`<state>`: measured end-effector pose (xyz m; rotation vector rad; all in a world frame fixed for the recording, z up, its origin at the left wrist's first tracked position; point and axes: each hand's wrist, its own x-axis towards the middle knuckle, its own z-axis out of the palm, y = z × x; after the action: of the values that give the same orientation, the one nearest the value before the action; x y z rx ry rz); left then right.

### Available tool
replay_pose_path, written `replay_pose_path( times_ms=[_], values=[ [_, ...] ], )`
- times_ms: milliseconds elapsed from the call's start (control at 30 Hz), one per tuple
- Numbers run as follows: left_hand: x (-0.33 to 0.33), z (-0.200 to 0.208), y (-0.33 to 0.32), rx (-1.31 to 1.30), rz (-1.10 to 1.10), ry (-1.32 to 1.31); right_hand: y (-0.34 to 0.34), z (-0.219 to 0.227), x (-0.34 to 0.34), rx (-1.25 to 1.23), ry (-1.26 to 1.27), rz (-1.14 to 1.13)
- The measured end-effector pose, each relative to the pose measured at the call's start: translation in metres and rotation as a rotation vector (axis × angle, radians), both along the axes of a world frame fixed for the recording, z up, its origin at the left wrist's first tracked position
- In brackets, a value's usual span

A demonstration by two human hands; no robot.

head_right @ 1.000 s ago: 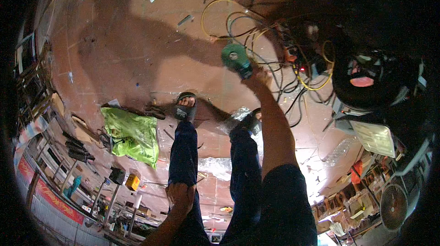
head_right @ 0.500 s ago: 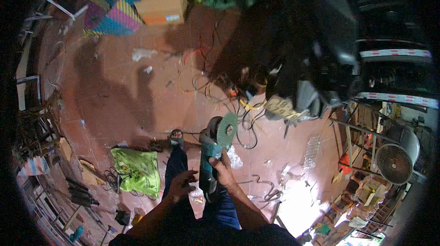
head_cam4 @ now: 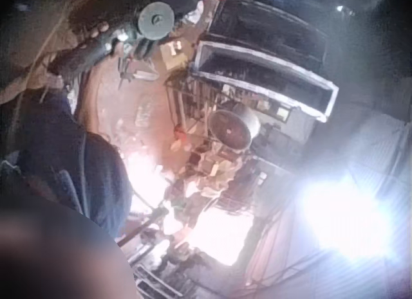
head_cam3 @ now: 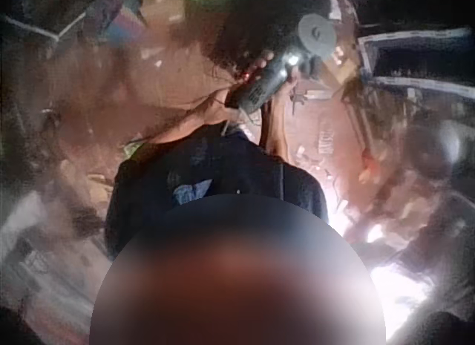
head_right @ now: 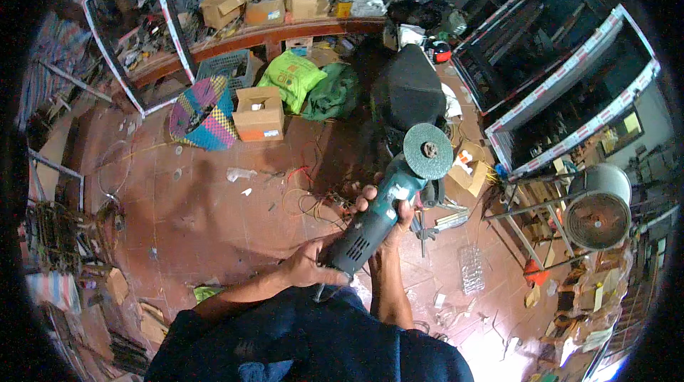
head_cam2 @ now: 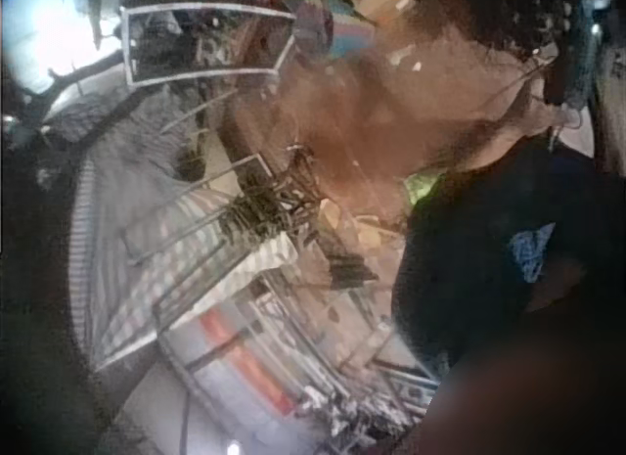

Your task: The person assembles a rectangular metal frame by hand, using a marker to mark positions and a hammer to tap joints into place. They also use an angle grinder to smooth edges on a metal rod, producing sparks, and then reposition the frame for further assembly.

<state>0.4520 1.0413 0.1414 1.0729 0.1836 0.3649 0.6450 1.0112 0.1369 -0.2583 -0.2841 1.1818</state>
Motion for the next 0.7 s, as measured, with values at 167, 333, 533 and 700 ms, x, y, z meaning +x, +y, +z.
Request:
replay_pose_path(
  times_ms=[167, 333, 533, 700],
  values=[
    [0.011, -0.008, -0.021, 0.015, 0.022, 0.036, -0.036, 0.006, 0.010, 0.006, -0.071, -0.037],
    [0.008, -0.014, -0.022, 0.164, 0.012, 0.099, -0.049, 0.005, 0.008, 0.002, -0.165, -0.160],
    [0.002, -0.009, -0.012, 0.454, 0.025, -0.006, -0.061, 0.010, 0.007, -0.119, -0.263, -0.272],
    [-0.020, -0.066, -0.006, 0.338, 0.160, 0.144, -0.085, 0.026, 0.008, -0.283, -0.331, -0.469]
  ],
)
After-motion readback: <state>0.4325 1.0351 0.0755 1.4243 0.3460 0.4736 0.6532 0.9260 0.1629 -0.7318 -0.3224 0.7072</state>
